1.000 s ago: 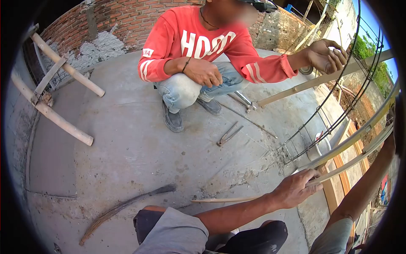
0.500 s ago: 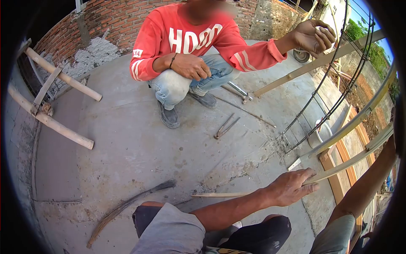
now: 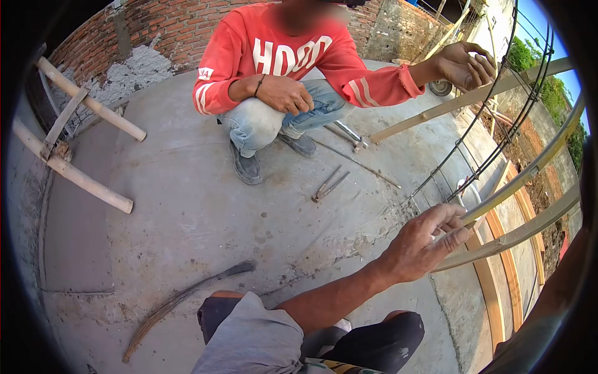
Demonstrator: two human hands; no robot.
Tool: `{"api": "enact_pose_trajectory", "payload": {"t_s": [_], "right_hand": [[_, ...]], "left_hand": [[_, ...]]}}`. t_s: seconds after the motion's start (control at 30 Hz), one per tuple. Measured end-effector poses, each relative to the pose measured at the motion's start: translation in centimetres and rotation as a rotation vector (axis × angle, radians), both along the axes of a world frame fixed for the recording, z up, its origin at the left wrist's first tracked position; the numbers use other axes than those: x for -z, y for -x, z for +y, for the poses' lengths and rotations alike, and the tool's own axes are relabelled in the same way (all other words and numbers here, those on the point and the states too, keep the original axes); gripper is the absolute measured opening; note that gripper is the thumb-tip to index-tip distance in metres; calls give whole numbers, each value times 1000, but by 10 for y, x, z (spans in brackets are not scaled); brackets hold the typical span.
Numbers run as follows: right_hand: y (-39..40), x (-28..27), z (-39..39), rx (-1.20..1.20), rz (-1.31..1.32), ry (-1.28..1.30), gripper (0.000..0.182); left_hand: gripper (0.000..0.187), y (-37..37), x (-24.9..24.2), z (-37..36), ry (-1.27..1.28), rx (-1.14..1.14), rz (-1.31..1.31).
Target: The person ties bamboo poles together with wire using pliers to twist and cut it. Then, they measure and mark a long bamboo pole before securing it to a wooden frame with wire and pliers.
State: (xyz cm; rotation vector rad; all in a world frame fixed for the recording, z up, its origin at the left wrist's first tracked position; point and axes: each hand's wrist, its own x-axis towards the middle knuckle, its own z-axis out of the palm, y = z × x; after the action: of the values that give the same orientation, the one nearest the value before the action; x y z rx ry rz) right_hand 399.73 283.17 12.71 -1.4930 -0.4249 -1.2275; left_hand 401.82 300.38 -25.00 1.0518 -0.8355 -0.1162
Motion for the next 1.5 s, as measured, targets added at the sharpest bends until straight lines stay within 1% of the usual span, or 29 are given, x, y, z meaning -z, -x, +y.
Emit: {"api": "enact_pose_trajectory", "payload": {"t_s": [0.1,0.13,0.23,0.27,0.37,0.4,0.47,0.5,0.57,0.63,0.67,0.77,0.8,0.87,0.9,0.97,1.0,1.1,1.2,1.3,1.4,1.43,1.5], "right_hand": [[-33,12,50,-223,34,84,34],[-44,18,69,-296,52,112,34],[-75,44,125,-487,132,204,34],[-84,54,143,-540,168,242,34],[-106,86,191,-644,294,404,34],[-111,100,203,-627,348,487,34],[-107,142,228,-437,482,747,41],[-106,163,240,-345,535,889,46],[-113,221,245,-461,635,900,53],[-113,278,245,-561,613,921,52],[-110,299,243,-472,751,1016,57],[-109,373,233,-516,786,1034,63],[-110,393,229,-516,825,1076,65],[-110,438,221,-523,928,1162,69],[-109,466,214,-556,969,1155,71],[-112,512,202,-610,1012,1155,75],[-112,530,194,-594,1086,1213,81],[-109,577,174,-597,1181,1220,79],[-99,604,153,-485,1283,1303,70],[-76,632,123,-429,1297,1496,62],[-59,671,107,-458,1355,1331,61],[-55,675,108,-466,1364,1276,60],[-60,681,105,-610,1429,1190,59]], "left_hand": [[56,-11,-6,23,28,-187,100],[50,-12,-8,27,148,-233,175],[46,-19,-15,53,316,-392,255],[47,-24,-14,63,338,-434,235],[53,-31,-21,98,380,-659,244],[57,-35,-21,110,431,-680,281],[69,-42,-20,137,489,-697,318],[71,-46,-18,148,517,-657,329],[77,-57,-7,163,583,-581,383],[77,-72,5,170,646,-447,302],[77,-74,17,172,673,-380,267],[72,-72,58,166,632,-404,514],[61,-71,81,163,659,-376,570],[53,-71,131,161,557,-443,661],[49,-68,158,157,501,-466,707],[44,-62,203,145,511,-454,825],[42,-62,222,140,525,-453,871],[43,-59,269,121,550,-432,995],[43,-59,303,109,577,-433,1110],[53,-61,328,113,536,-557,1221],[43,-62,342,112,508,-652,1293],[40,-60,344,112,501,-677,1308],[39,-59,349,112,494,-712,1361]]}}
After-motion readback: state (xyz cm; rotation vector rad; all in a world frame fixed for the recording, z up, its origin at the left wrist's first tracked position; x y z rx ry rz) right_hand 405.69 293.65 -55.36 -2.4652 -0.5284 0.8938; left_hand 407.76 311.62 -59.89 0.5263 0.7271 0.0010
